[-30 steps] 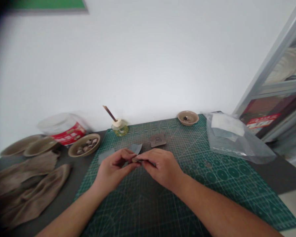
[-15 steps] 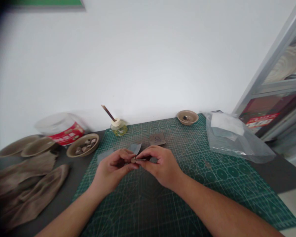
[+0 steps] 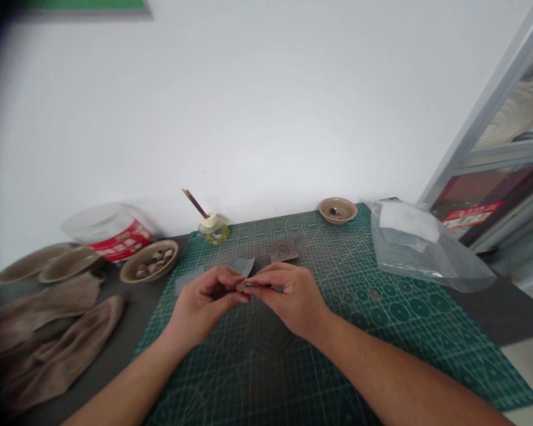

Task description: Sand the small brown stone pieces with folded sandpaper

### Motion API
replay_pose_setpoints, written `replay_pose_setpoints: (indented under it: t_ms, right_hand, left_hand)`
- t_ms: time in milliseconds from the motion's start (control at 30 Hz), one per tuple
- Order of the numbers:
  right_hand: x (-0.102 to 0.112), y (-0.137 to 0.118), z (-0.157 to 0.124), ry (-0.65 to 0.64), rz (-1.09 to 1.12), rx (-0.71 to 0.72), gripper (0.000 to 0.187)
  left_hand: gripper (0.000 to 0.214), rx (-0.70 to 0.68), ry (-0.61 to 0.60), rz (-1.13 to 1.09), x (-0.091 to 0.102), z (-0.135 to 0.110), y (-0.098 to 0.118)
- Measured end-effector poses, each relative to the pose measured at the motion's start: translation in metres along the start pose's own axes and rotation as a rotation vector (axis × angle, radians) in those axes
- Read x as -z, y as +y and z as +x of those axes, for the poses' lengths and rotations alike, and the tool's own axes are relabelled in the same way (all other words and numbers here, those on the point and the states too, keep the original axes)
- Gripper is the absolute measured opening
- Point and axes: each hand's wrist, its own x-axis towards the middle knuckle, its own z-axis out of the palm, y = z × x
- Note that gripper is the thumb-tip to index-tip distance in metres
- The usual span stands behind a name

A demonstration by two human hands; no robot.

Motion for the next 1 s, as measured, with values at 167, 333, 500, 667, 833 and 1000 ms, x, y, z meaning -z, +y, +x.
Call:
replay_pose_setpoints:
  t_ms: [167, 333, 500, 667, 833, 1000]
  right_hand:
    - [0.0022, -0.0016, 0.0017, -0.019, -0.032, 0.028, 0.012]
    - [0.0033, -0.0045, 0.0015, -0.028, -0.055, 0.049, 0.011]
    - [0.0028, -0.0045, 0.0001, -0.013, -0.07, 0.075, 0.009]
    - [0.0018, -0.0025, 0.0014, -0.037, -0.032, 0.045, 0.01]
    - [0.0034, -0.0026, 0.0025, -0.073, -0.008, 0.035, 0.01]
    - [0.0034, -0.0045, 0.0005, -0.029, -0.061, 0.055, 0.011]
  left_hand:
    - [0.015, 0.008, -0.023, -0.021, 0.0, -0.0009, -0.0011]
    - [0.014, 0.013, -0.039, -0.012, 0.0014, -0.0014, -0.0035]
    - [0.015, 0.027, -0.053, -0.019, 0.0022, -0.0027, -0.0039]
    - [0.014, 0.023, -0.077, -0.068, 0.0031, -0.0016, -0.0016]
    - [0.012, 0.016, -0.078, 0.01, 0.003, -0.0015, -0.0018]
    - [0.013, 0.012, -0.044, -0.011, 0.0018, -0.003, -0.0018]
